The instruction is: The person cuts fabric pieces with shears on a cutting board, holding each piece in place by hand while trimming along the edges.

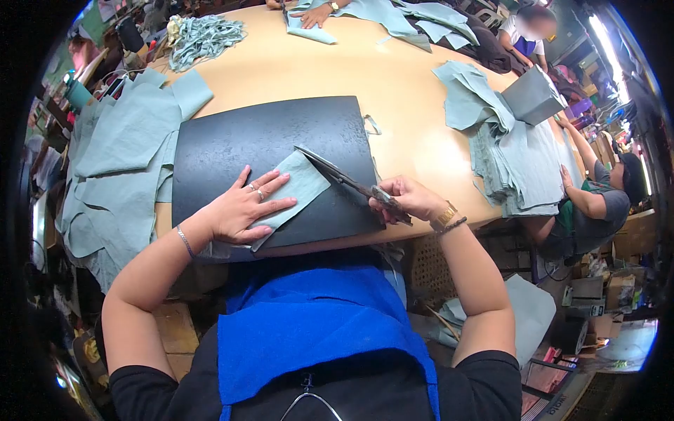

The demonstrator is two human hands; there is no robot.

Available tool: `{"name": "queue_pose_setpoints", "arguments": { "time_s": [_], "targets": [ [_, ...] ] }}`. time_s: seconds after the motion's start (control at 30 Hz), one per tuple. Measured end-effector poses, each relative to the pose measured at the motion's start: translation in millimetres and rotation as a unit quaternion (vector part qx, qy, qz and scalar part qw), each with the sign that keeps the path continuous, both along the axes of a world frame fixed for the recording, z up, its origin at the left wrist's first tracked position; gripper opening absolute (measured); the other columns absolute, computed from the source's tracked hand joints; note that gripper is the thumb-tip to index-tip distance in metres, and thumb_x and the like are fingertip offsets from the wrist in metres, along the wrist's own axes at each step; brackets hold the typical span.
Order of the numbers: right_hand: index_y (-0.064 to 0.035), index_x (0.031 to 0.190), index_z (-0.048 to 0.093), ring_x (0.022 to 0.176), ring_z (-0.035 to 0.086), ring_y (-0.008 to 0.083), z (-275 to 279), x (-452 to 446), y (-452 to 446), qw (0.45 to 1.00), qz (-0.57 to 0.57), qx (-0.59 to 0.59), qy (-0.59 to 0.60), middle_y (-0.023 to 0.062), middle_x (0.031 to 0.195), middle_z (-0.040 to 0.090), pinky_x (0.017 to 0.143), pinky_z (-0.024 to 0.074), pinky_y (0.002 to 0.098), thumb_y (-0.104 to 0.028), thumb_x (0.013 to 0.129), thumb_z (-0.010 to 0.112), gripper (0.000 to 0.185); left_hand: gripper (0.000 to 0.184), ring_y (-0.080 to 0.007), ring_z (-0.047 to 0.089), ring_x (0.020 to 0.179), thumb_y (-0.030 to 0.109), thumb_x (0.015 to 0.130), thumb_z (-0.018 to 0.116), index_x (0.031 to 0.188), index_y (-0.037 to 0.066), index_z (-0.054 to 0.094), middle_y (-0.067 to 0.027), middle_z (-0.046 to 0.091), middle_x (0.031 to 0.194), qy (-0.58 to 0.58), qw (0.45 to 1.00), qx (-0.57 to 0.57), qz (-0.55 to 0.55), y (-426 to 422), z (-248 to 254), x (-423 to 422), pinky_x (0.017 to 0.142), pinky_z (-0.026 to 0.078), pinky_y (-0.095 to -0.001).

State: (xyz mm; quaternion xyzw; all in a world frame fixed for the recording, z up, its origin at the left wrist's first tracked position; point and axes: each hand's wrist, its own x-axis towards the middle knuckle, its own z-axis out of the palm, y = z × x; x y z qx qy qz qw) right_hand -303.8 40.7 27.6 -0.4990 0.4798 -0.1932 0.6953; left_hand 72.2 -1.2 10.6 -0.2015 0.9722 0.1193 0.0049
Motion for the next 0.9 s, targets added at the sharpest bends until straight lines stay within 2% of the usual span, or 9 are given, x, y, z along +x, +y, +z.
{"name": "queue_pose_setpoints", "arguments": {
  "time_s": [0.03,0.13,0.23,0.37,0.5,0.6,0.7,0.73,0.9],
  "targets": [
    [-0.0064,0.082,0.062,0.054,0.059,0.0071,-2.3,-5.5,1.5,1.000,-0.004,-0.001,0.006,0.0007,0.065,0.061,0.044,0.0424,0.0203,-0.025,0.086,0.069,0.020,0.059,-0.0349,0.018,0.143,0.050,0.090,0.040,0.145,0.029,0.035,-0.0140,0.019,0.155,-0.002,1.000,-0.011,-0.002,-0.7,0.1,-0.5,0.105,0.016,-0.0695],
    [-0.0046,0.081,0.061,0.053,0.058,0.0091,-11.0,-26.4,8.3,0.999,-0.037,-0.020,0.015,0.0022,0.062,0.059,0.046,0.0435,0.0219,-0.025,0.087,0.067,0.022,0.061,-0.0363,0.017,0.143,0.052,0.089,0.040,0.145,0.027,0.036,-0.0150,0.018,0.156,-0.006,1.000,-0.001,0.013,-8.1,-2.8,-5.7,0.106,0.011,-0.0687],
    [-0.0034,0.080,0.060,0.051,0.056,0.0114,-21.3,-37.7,16.3,0.985,-0.152,-0.024,-0.083,0.0034,0.060,0.057,0.047,0.0446,0.0236,-0.026,0.088,0.066,0.025,0.062,-0.0369,0.017,0.143,0.052,0.088,0.041,0.145,0.027,0.035,-0.0156,0.018,0.155,-0.002,1.000,-0.001,0.010,-15.7,-1.3,-14.1,0.105,0.013,-0.0698],
    [-0.0033,0.079,0.059,0.049,0.054,0.0128,-23.6,-43.6,20.6,0.969,-0.216,-0.051,-0.113,0.0039,0.060,0.057,0.048,0.0452,0.0251,-0.031,0.089,0.065,0.030,0.063,-0.0370,0.018,0.142,0.052,0.088,0.043,0.145,0.027,0.035,-0.0166,0.018,0.155,-0.003,1.000,-0.008,0.008,-25.6,-2.7,-25.6,0.104,0.014,-0.0707],
    [-0.0034,0.078,0.059,0.050,0.055,0.0117,-7.2,-40.4,19.6,0.972,-0.209,-0.044,-0.098,0.0030,0.059,0.057,0.048,0.0460,0.0245,-0.030,0.090,0.064,0.029,0.065,-0.0371,0.018,0.142,0.052,0.087,0.044,0.145,0.027,0.034,-0.0172,0.018,0.155,-0.002,1.000,-0.009,0.019,-35.1,-1.6,-38.8,0.104,0.014,-0.0702],
    [-0.0046,0.077,0.060,0.051,0.057,0.0096,4.9,-47.6,11.3,0.994,-0.094,-0.022,-0.052,0.0021,0.061,0.059,0.046,0.0456,0.0227,-0.028,0.089,0.064,0.027,0.066,-0.0372,0.017,0.142,0.053,0.086,0.044,0.146,0.026,0.034,-0.0176,0.017,0.155,-0.005,1.000,-0.014,0.019,-38.2,-2.3,-43.3,0.105,0.014,-0.0701],
    [-0.0055,0.075,0.060,0.051,0.059,0.0080,13.3,-42.8,2.0,0.999,-0.036,-0.009,0.017,0.0017,0.064,0.061,0.044,0.0451,0.0209,-0.027,0.088,0.065,0.025,0.066,-0.0373,0.016,0.143,0.053,0.086,0.043,0.146,0.025,0.034,-0.0180,0.016,0.155,-0.010,1.000,-0.010,0.013,-38.6,-1.7,-43.6,0.105,0.014,-0.0700],
    [-0.0058,0.074,0.060,0.050,0.059,0.0078,10.8,-40.3,-0.5,0.998,-0.065,0.004,-0.011,0.0017,0.064,0.061,0.043,0.0453,0.0202,-0.026,0.087,0.066,0.025,0.066,-0.0373,0.016,0.143,0.052,0.086,0.043,0.146,0.025,0.033,-0.0180,0.016,0.155,-0.011,1.000,-0.008,0.013,-38.5,-1.0,-43.6,0.105,0.014,-0.0701],
    [-0.0047,0.074,0.060,0.048,0.059,0.0092,2.0,-39.3,-29.0,0.999,-0.031,0.003,-0.044,0.0033,0.063,0.061,0.045,0.0479,0.0224,-0.026,0.087,0.065,0.025,0.067,-0.0377,0.015,0.143,0.052,0.086,0.044,0.146,0.025,0.033,-0.0182,0.016,0.155,-0.014,1.000,-0.005,0.013,-38.5,-1.5,-43.5,0.105,0.013,-0.0702]
  ]
}}
